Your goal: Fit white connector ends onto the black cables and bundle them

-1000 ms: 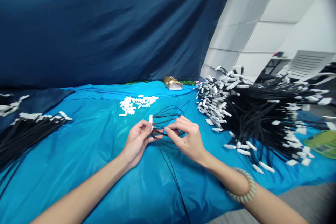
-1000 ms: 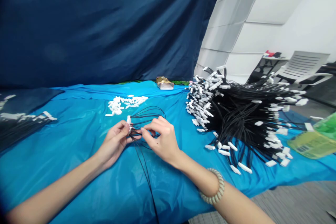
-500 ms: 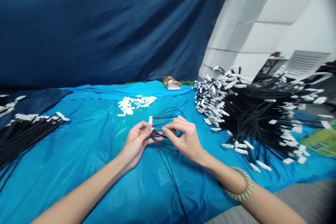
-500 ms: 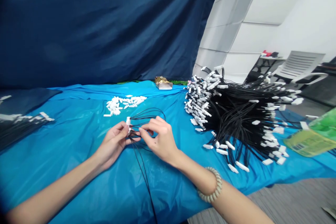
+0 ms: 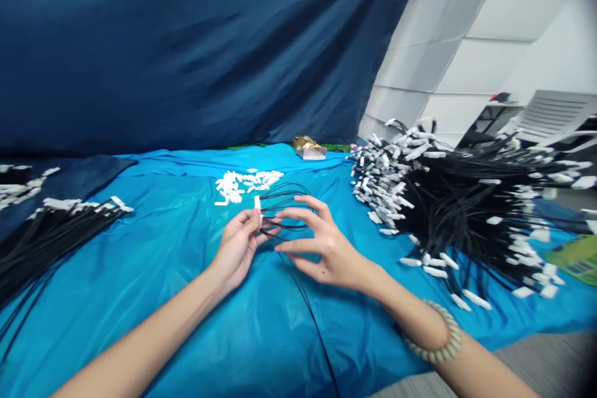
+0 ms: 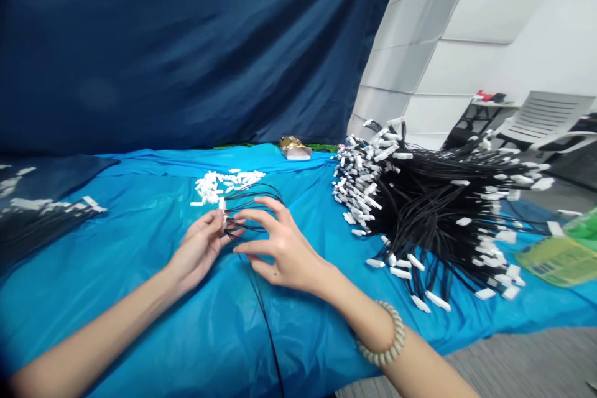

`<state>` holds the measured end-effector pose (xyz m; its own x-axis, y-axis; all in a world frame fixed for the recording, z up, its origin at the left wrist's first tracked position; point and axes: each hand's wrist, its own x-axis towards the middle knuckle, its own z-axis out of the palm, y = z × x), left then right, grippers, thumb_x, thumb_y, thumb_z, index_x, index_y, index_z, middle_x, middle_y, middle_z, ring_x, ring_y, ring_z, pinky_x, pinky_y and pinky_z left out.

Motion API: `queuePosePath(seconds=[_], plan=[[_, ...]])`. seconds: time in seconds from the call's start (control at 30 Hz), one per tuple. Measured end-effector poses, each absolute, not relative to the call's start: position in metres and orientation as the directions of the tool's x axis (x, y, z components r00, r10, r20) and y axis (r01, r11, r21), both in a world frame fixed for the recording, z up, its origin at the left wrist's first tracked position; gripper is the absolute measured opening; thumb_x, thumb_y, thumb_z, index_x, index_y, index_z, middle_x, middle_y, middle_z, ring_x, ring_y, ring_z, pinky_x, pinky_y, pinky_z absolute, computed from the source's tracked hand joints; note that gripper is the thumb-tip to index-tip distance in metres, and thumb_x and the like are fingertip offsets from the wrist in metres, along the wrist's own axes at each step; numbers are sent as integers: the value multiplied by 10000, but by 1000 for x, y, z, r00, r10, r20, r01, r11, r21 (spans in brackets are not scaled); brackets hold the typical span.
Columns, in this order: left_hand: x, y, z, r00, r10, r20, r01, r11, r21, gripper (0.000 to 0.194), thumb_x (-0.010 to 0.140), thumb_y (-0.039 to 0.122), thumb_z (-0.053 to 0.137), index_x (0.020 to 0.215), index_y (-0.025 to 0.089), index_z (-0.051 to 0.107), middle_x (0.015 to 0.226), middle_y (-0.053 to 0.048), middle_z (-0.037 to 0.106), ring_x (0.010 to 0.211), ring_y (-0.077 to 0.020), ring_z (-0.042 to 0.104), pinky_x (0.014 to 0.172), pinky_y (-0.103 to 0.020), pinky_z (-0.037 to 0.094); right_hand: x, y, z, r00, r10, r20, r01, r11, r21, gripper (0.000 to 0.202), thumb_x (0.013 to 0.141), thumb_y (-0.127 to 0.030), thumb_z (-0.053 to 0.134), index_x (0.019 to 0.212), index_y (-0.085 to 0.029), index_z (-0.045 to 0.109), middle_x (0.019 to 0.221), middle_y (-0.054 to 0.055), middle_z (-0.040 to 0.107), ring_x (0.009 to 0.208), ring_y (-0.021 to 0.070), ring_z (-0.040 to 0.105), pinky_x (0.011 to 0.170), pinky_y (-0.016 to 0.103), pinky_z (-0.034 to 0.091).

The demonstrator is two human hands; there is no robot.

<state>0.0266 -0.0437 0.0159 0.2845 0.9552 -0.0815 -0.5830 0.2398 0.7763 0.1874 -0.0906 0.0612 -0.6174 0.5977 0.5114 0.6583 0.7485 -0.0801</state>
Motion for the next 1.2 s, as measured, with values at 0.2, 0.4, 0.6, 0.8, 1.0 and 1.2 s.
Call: queuePosePath(seconds=[0.2,0.4,0.6,0.8,1.0,1.2], plan=[[27,-42,17,274,955,-109,-600,258,757,76,772,189,503,755,117,519,726,-51,624,735,-144,607,725,-311,499,191,-85,54,-671,545,503,622,783,-20,155,786,-192,525,879,-252,633,1182,1,480,1192,221,274,994,484,222],[27,-41,18,296,946,-133,-565,286,774,92,780,203,493,748,117,501,737,-83,649,676,-144,618,692,-291,493,188,-85,63,-264,759,595,397,648,-650,94,793,-192,522,825,-187,610,899,46,612,1020,183,486,906,391,389],[27,-42,15,332,936,-120,-520,288,805,122,773,234,506,769,114,483,796,-118,651,661,-149,621,688,-293,485,206,-77,75,211,915,343,-139,375,-916,204,809,-285,494,992,-219,558,708,-10,491,568,63,492,566,225,475],[29,-49,16,414,906,-91,-481,303,823,165,754,286,531,749,129,480,792,-113,648,691,-172,627,697,-306,482,201,-85,73,185,715,674,394,574,-718,301,817,-208,475,1105,-264,542,780,12,538,546,65,452,463,200,375],[28,-51,14,438,898,-35,-505,278,817,139,763,265,521,746,128,503,760,-78,645,713,-165,620,709,-316,490,187,-89,61,-244,614,751,703,645,-299,141,770,-138,545,854,-174,653,742,36,600,664,117,513,598,256,410],[29,-49,14,440,898,-17,-523,271,808,138,764,263,520,736,129,505,755,-66,642,706,-162,621,695,-313,497,188,-87,56,-288,584,759,724,652,-227,72,756,-141,570,782,-147,636,690,19,605,596,105,486,585,275,362]])
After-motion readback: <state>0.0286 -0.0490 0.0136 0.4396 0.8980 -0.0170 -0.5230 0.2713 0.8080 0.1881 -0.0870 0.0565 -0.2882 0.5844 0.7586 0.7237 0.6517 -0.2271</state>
